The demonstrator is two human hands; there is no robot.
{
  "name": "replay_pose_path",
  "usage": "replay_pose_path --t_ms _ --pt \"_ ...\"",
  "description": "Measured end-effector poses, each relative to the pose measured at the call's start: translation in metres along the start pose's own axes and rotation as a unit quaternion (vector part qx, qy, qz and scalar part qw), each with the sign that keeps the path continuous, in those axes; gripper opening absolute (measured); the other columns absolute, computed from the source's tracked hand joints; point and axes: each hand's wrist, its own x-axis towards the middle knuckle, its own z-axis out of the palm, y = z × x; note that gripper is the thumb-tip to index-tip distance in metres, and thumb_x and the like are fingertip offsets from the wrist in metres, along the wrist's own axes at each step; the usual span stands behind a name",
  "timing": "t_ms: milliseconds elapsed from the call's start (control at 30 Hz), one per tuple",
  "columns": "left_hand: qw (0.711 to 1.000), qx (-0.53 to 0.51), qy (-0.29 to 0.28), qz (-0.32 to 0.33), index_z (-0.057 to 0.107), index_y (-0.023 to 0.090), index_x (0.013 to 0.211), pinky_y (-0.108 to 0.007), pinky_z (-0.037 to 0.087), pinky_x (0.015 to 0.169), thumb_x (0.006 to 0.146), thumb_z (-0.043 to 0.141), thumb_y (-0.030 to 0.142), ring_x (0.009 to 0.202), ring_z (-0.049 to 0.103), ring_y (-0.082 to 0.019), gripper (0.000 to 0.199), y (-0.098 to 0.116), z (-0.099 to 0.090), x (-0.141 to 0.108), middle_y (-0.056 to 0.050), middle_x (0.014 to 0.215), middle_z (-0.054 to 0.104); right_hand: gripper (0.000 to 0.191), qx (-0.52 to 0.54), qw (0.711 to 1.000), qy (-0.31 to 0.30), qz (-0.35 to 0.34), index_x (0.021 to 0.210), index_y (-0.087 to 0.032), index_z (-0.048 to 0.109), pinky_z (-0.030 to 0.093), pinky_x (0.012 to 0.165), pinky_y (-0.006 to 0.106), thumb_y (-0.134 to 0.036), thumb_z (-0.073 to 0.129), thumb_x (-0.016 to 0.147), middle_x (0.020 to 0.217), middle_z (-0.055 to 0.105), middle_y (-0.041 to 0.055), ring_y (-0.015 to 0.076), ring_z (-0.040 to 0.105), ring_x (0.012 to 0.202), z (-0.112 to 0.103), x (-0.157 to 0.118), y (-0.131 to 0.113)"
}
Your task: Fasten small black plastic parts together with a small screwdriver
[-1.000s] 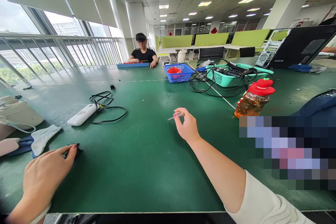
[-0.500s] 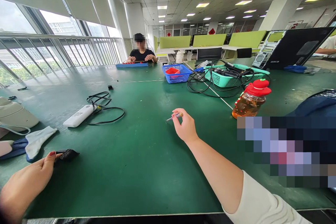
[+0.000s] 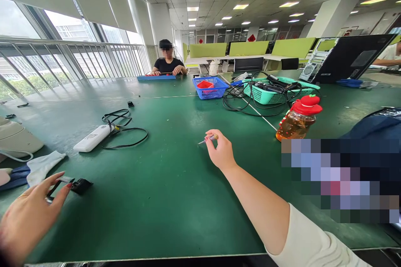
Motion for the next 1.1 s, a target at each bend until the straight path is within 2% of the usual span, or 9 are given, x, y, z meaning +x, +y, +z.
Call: replay_pose_path --t_ms 100,233,400,633,833,1000,1100 --pt "0.996 0.002 0.018 0.084 0.063 0.018 0.126 -0.041 0.050 0.091 0.092 0.027 0.051 0.099 0.065 -0.030 0.059 0.027 -0.008 -0.007 -0.013 0.121 0.067 0.016 -0.003 1.000 -0.005 0.004 0.097 -0.023 0.060 0.056 0.078 0.037 -0.034 0.054 0.087 0.086 0.073 0.0043 0.0220 0.071 0.082 -0.001 0.000 0.000" --pt "0.988 0.048 -0.026 0.142 0.064 0.011 0.125 -0.041 0.046 0.099 0.093 0.029 0.040 0.103 0.064 -0.031 0.056 0.040 -0.001 -0.007 -0.014 0.120 0.068 0.017 -0.004 1.000 -0.006 0.007 0.097 -0.023 0.060 0.056 0.078 0.037 -0.034 0.054 0.087 0.087 0.073 0.0047 0.0225 0.071 0.083 -0.001 0.000 0.000" --pt "0.989 0.064 -0.064 0.115 0.061 0.011 0.129 -0.040 0.048 0.096 0.096 0.024 0.038 0.106 0.065 -0.031 0.056 0.037 0.010 -0.007 -0.016 0.127 0.065 0.016 0.002 1.000 -0.006 0.005 0.097 -0.023 0.060 0.056 0.079 0.038 -0.033 0.054 0.086 0.087 0.073 0.0045 0.0222 0.071 0.083 0.000 0.000 0.000" --pt "0.995 0.016 -0.086 0.042 0.054 0.015 0.136 -0.045 0.053 0.085 0.097 0.022 0.043 0.101 0.066 -0.034 0.057 0.044 -0.003 -0.013 -0.016 0.137 0.058 0.016 0.002 1.000 -0.011 0.005 0.096 -0.023 0.061 0.057 0.078 0.037 -0.034 0.054 0.087 0.086 0.073 0.0044 0.0218 0.071 0.082 -0.001 0.000 -0.001" --pt "0.994 0.000 -0.101 0.040 0.053 0.014 0.135 -0.046 0.053 0.083 0.097 0.022 0.042 0.101 0.067 -0.034 0.056 0.043 0.000 -0.012 -0.018 0.133 0.060 0.017 0.003 1.000 -0.004 0.001 0.097 -0.022 0.061 0.057 0.078 0.037 -0.034 0.054 0.086 0.086 0.073 0.0047 0.0219 0.071 0.082 0.000 0.000 0.000" --pt "0.994 0.020 -0.091 0.052 0.053 0.012 0.135 -0.048 0.051 0.088 0.095 0.029 0.043 0.105 0.065 -0.038 0.057 0.042 -0.002 -0.012 -0.019 0.119 0.069 0.016 0.002 1.000 -0.008 -0.003 0.097 -0.023 0.061 0.057 0.078 0.037 -0.034 0.054 0.086 0.087 0.073 0.0047 0.0218 0.071 0.082 0.000 0.000 0.000" --pt "0.993 0.037 -0.107 0.033 0.052 0.010 0.137 -0.048 0.050 0.090 0.094 0.032 0.046 0.108 0.064 -0.038 0.060 0.041 -0.006 -0.010 -0.020 0.112 0.071 0.016 0.001 1.000 -0.005 -0.002 0.096 -0.023 0.061 0.057 0.078 0.037 -0.033 0.054 0.086 0.086 0.073 0.0044 0.0217 0.071 0.082 -0.001 0.000 0.000"
